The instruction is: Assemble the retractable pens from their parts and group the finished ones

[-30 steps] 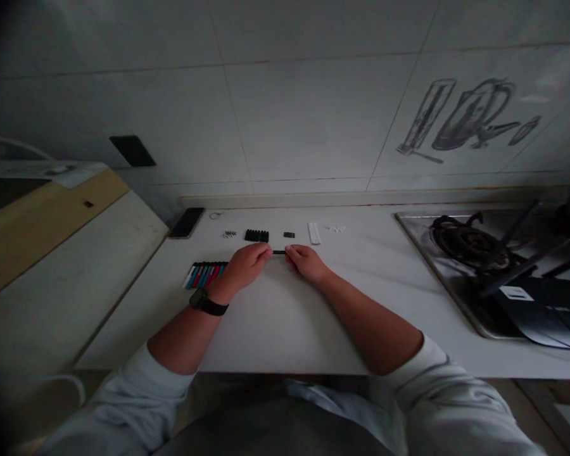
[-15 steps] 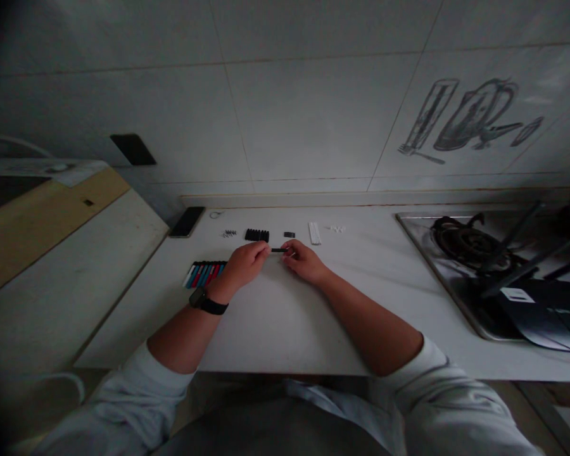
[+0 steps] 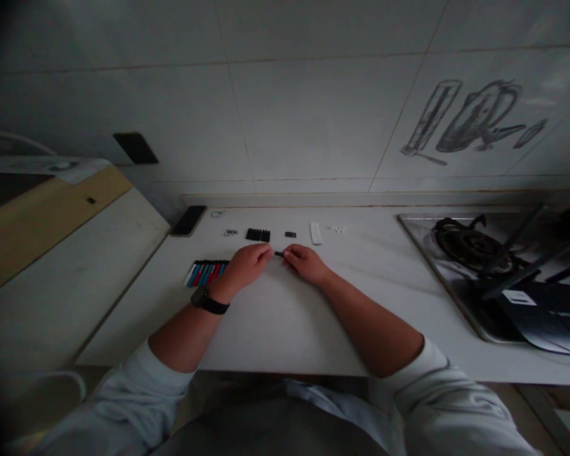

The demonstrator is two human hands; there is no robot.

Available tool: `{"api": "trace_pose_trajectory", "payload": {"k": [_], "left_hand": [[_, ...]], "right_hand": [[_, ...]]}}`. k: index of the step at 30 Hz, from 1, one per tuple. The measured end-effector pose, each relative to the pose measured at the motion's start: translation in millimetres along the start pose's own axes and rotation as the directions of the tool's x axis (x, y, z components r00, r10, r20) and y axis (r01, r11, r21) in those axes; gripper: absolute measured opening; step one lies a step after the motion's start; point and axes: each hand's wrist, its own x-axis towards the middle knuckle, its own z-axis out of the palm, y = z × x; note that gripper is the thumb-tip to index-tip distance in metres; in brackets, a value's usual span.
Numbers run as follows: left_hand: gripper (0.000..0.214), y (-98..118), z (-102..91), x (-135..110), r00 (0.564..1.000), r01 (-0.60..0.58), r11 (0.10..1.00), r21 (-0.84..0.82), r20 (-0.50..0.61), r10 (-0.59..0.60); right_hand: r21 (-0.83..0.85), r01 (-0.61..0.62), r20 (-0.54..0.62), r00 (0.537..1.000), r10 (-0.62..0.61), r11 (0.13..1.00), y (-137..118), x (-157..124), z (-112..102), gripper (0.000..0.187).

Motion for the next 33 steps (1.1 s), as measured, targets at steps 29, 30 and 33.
{"api": "trace_pose_trajectory", "payload": {"k": [29,30,33], "left_hand": [[0.029,-115.5,-69.4,2.8,0.959,0.204,0.835,0.51,0.067,-0.276],[0.029,-117.3,-66.4,4.2,0.959,0.196,0.835,0.513,0.077,-0.272],[0.03,-121.2,-58.6,7.3,0.958,0.193,0.835,0.515,0.085,-0.274]], "right_hand": [[0.031,0.005,0.055,0.998,-0.007,0.999,5.1,4.8,-3.2,0.022],[0.034,0.003,0.056,0.998,-0.005,0.999,5.2,4.7,-3.3,0.021],[0.04,0.004,0.063,0.998,-0.006,0.999,5.1,4.2,-4.0,0.021]]}}
